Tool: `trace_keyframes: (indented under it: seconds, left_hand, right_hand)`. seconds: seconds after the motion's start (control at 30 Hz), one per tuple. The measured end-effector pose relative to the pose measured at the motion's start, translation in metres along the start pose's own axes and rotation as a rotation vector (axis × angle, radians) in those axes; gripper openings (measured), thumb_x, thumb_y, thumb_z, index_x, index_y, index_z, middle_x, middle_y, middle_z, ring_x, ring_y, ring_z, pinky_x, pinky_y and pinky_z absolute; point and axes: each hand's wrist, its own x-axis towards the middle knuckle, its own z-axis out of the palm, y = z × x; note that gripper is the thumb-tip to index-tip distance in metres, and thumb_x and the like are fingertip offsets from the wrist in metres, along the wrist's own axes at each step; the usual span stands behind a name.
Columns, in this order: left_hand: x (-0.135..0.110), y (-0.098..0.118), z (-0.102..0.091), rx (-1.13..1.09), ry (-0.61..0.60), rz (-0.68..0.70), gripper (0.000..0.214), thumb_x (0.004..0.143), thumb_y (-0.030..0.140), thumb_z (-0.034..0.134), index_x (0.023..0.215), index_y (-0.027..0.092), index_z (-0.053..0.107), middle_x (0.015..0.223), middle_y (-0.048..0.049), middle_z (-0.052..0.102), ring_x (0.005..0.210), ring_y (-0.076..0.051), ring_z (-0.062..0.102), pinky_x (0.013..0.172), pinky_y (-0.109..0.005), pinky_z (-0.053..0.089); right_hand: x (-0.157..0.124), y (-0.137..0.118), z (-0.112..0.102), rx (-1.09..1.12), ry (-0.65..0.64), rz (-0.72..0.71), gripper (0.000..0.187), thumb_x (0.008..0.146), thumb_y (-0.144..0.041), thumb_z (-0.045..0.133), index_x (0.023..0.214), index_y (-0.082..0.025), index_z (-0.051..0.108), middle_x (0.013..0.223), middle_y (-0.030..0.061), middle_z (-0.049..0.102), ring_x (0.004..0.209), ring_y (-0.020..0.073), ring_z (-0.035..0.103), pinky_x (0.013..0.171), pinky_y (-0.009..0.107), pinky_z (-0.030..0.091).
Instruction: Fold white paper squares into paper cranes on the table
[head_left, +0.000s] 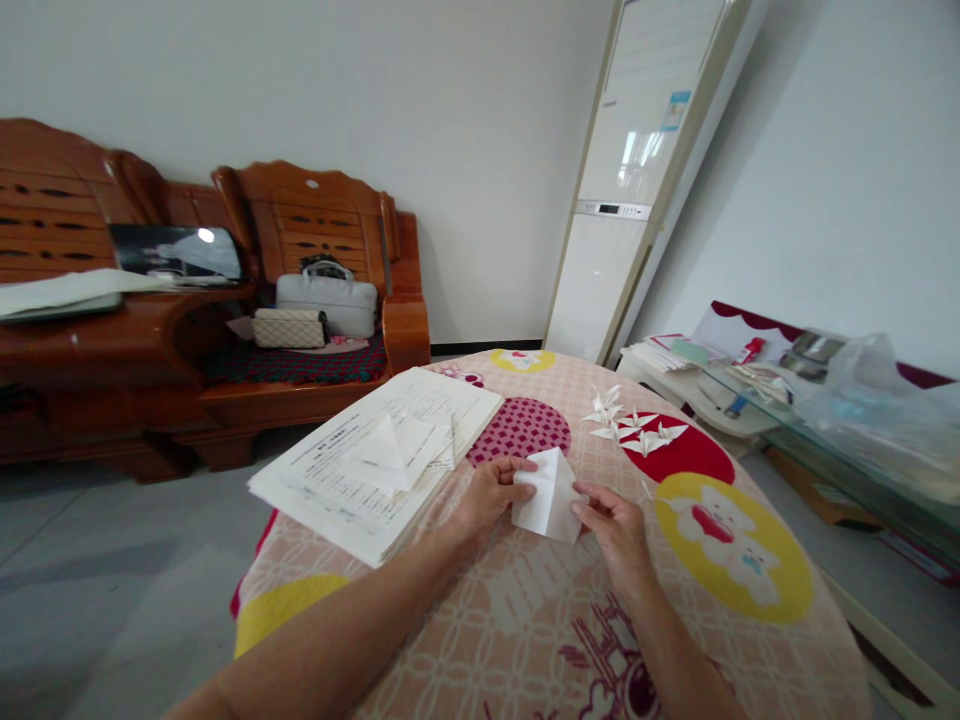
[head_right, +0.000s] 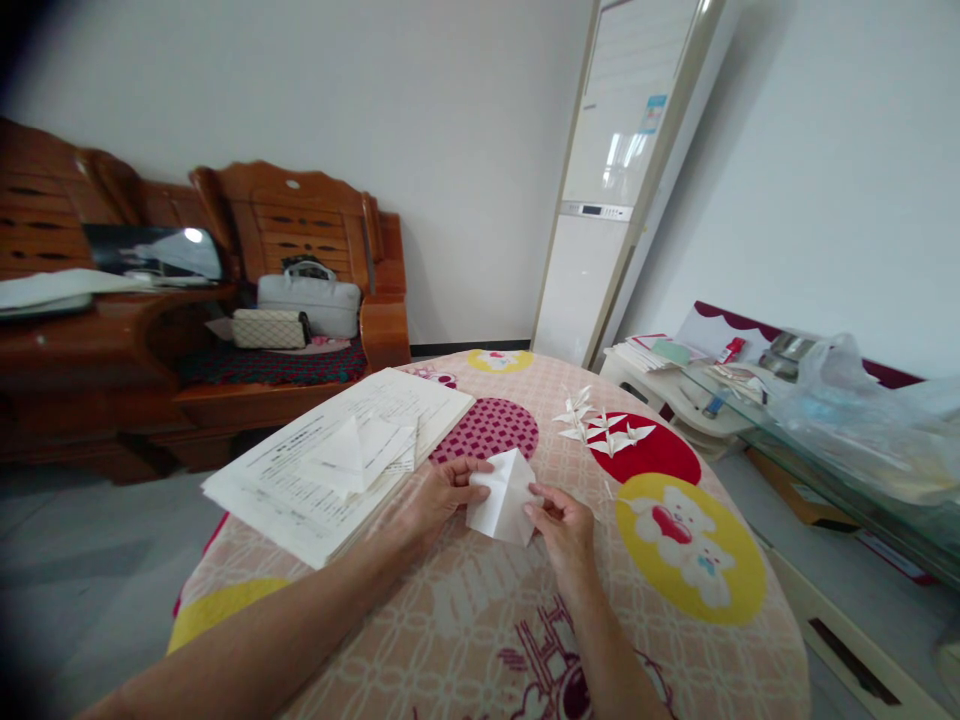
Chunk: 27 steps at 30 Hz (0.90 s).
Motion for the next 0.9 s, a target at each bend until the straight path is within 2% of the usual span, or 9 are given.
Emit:
trace_keyframes:
  seconds: [0.07, 0.2, 0.4, 0.57, 0.67, 0.77, 0.9]
  left_hand:
    - [0.001, -0.002, -0.001, 0.019, 0.0, 0.013, 0.048, 0.048, 0.02, 0.087, 0.091, 0.013, 0.068, 0.077, -0.0045, 0.071, 0.061, -0.014, 0.062, 0.058, -0.024, 0.045]
    - [0.001, -0.009, 0.0, 0.045, -0.011, 0.0, 0.047, 0.051, 0.023, 0.086, 0.094, 0.012, 0.071, 0.082, -0.0063, 0.072, 0.064, -0.014, 0.062, 0.061, -0.025, 0.046]
    - [-0.002, -0.016, 0.006, 0.011, -0.02, 0.022, 0.046, 0.055, 0.024, 0.085, 0.097, 0.012, 0.071, 0.085, -0.0077, 0.073, 0.067, -0.015, 0.063, 0.064, -0.026, 0.047]
    - [-0.005, -0.016, 0.012, -0.016, -0.005, 0.059, 0.043, 0.054, 0.025, 0.085, 0.093, 0.012, 0.071, 0.079, -0.0063, 0.072, 0.064, -0.015, 0.063, 0.061, -0.025, 0.047]
    - [-0.009, -0.016, 0.02, -0.055, 0.009, 0.065, 0.042, 0.052, 0.025, 0.086, 0.089, 0.012, 0.071, 0.075, -0.0054, 0.072, 0.059, -0.014, 0.062, 0.058, -0.024, 0.047]
    - [-0.013, -0.016, 0.026, -0.096, 0.017, 0.052, 0.042, 0.052, 0.026, 0.086, 0.088, 0.012, 0.071, 0.072, -0.0048, 0.072, 0.055, -0.014, 0.062, 0.055, -0.025, 0.047]
    - [-0.016, -0.016, 0.027, -0.099, 0.007, 0.027, 0.042, 0.055, 0.029, 0.086, 0.091, 0.013, 0.071, 0.072, -0.0065, 0.072, 0.055, -0.016, 0.063, 0.055, -0.027, 0.047]
  right_hand:
    - [0.0, 0.001, 0.0, 0.06, 0.026, 0.034, 0.032, 0.053, -0.026, 0.081, 0.084, -0.017, 0.078, 0.058, -0.0021, 0.064, 0.054, 0.0133, 0.053, 0.053, 0.025, 0.043]
    - [-0.002, 0.001, -0.001, 0.141, -0.008, 0.138, 0.035, 0.052, -0.027, 0.083, 0.084, -0.016, 0.078, 0.064, 0.0011, 0.068, 0.058, 0.0159, 0.058, 0.057, 0.028, 0.046]
    - [-0.004, 0.003, 0.001, 0.13, -0.066, 0.165, 0.037, 0.058, -0.031, 0.081, 0.092, -0.016, 0.077, 0.075, 0.0057, 0.074, 0.066, 0.0198, 0.063, 0.063, 0.031, 0.049]
    - [-0.005, 0.001, 0.004, 0.07, 0.008, 0.103, 0.033, 0.058, -0.031, 0.08, 0.088, -0.017, 0.078, 0.075, 0.0051, 0.075, 0.067, 0.0193, 0.064, 0.065, 0.03, 0.049]
    - [-0.005, -0.001, 0.006, 0.071, 0.049, 0.066, 0.031, 0.058, -0.03, 0.08, 0.087, -0.018, 0.078, 0.085, 0.0063, 0.076, 0.076, 0.0208, 0.066, 0.072, 0.031, 0.05]
    - [-0.006, -0.003, 0.009, 0.077, 0.042, 0.034, 0.028, 0.06, -0.029, 0.078, 0.086, -0.019, 0.077, 0.096, 0.0076, 0.075, 0.084, 0.0224, 0.067, 0.077, 0.033, 0.05]
    - [-0.009, -0.005, 0.01, 0.07, 0.008, -0.013, 0.02, 0.064, -0.029, 0.076, 0.08, -0.019, 0.076, 0.098, 0.008, 0.075, 0.085, 0.023, 0.067, 0.078, 0.034, 0.051]
